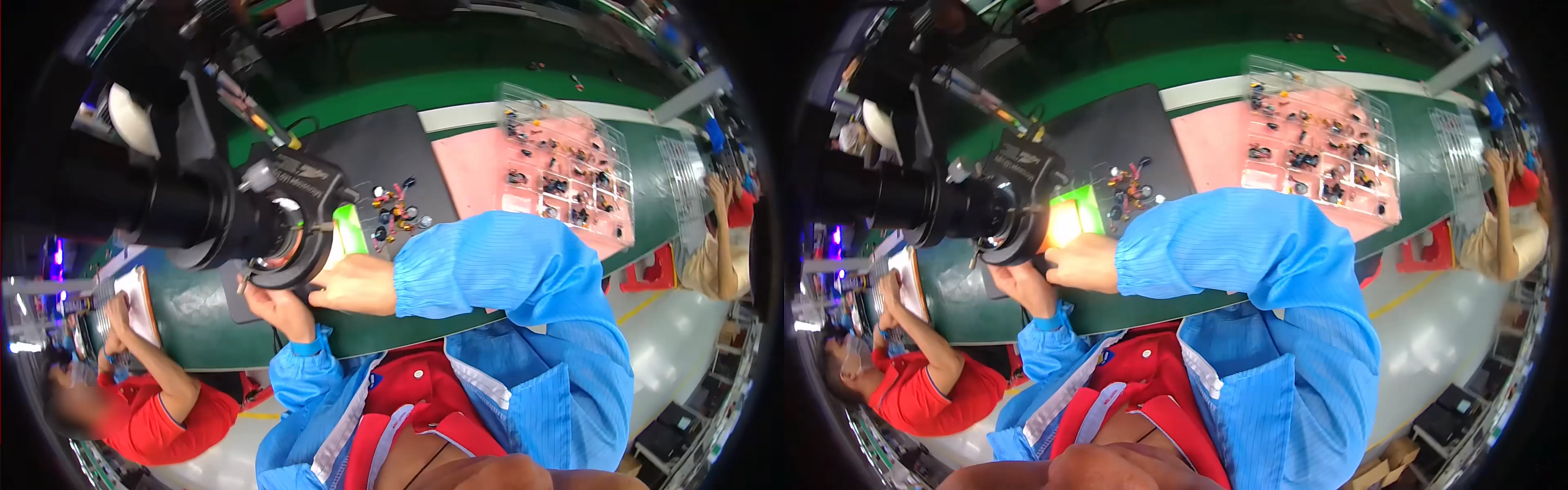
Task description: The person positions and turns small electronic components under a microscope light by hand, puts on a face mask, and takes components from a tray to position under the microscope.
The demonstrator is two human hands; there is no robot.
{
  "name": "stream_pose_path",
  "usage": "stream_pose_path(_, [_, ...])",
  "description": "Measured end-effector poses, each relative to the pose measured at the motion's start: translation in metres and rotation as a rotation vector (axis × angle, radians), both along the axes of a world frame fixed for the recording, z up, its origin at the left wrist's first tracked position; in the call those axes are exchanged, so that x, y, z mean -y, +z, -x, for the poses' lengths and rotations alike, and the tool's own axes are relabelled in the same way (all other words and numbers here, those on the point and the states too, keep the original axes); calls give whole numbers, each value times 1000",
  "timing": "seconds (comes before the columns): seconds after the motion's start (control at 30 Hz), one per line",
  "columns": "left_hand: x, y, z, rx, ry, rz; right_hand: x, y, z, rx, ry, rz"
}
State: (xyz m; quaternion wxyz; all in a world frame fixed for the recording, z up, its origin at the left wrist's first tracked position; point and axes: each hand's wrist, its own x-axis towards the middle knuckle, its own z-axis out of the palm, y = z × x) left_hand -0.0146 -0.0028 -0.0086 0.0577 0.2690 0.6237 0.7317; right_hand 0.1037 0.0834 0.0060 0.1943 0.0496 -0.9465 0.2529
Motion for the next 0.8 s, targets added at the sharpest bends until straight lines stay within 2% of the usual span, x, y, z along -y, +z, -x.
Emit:
stream_pose_path(0.1, [6, 17, -2, -138, -60, 112, -6, 1, 0, 21, -12, 17])
stream_pose_path(0.17, [14, 10, 5, -173, -95, 148, -18, -7, 9, -155, -23, 261])
stream_pose_path(0.23, [17, 15, 0, -166, -186, 162, -39, 15, 13, -144, 30, 370])
stream_pose_path(0.3, [16, 20, -17, -234, -253, 111, -51, 42, 5, 73, -134, 587])
stream_pose_path(0.33, [16, 17, -16, -311, -270, 168, -53, 25, 15, -174, -180, 580])
stream_pose_path(0.37, [16, 14, -16, -389, -276, 226, -57, 8, 24, -182, -195, 574])
stream_pose_path(0.43, [10, 14, -19, -387, -269, 240, -62, 8, 27, -90, -128, 777])
stream_pose_path(0.47, [7, 15, -21, -381, -251, 261, -64, 8, 27, -8, -190, 765])
stream_pose_path(0.57, [2, 15, -20, -426, -173, 306, -66, 1, 29, -13, -173, 807])
stream_pose_path(0.6, [2, 12, -17, -429, -173, 302, -67, 3, 31, -91, -173, 821])
stream_pose_path(0.67, [1, 6, -12, -439, -98, 293, -70, 2, 28, -49, -170, 859])
stream_pose_path(0.8, [-5, 19, -23, -334, -176, 222, -67, 14, 19, -9, -192, 890])
